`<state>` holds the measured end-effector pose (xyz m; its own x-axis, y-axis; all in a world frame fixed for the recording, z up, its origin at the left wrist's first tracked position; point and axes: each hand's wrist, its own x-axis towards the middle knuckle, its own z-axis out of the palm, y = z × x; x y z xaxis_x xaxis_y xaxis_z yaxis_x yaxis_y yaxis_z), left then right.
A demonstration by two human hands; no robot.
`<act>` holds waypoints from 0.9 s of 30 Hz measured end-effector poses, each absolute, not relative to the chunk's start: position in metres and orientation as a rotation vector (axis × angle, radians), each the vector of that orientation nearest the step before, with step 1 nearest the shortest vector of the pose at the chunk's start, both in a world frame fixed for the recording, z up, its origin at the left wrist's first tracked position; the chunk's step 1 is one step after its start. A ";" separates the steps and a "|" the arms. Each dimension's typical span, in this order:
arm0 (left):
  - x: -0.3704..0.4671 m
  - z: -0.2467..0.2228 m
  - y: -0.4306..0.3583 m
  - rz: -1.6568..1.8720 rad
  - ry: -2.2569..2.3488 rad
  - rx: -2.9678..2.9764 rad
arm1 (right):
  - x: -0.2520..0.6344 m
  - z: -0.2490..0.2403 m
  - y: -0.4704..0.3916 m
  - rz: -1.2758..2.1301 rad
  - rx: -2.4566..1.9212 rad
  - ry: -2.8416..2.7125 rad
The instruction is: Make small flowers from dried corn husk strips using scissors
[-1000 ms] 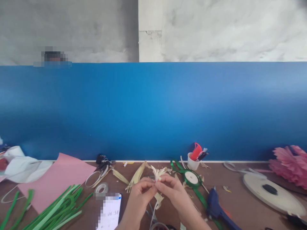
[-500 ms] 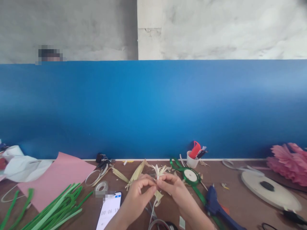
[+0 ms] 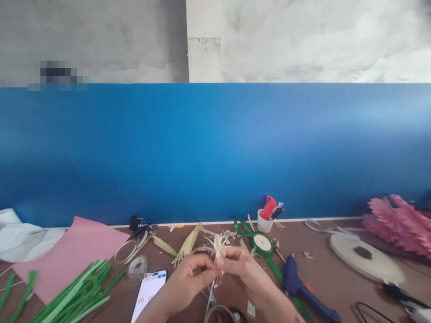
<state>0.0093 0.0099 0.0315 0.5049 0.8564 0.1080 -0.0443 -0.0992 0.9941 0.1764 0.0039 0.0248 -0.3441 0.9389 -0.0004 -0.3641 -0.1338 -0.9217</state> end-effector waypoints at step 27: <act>0.023 0.009 0.015 1.039 1.246 1.551 | 0.166 0.025 -0.002 1.062 -0.925 -1.299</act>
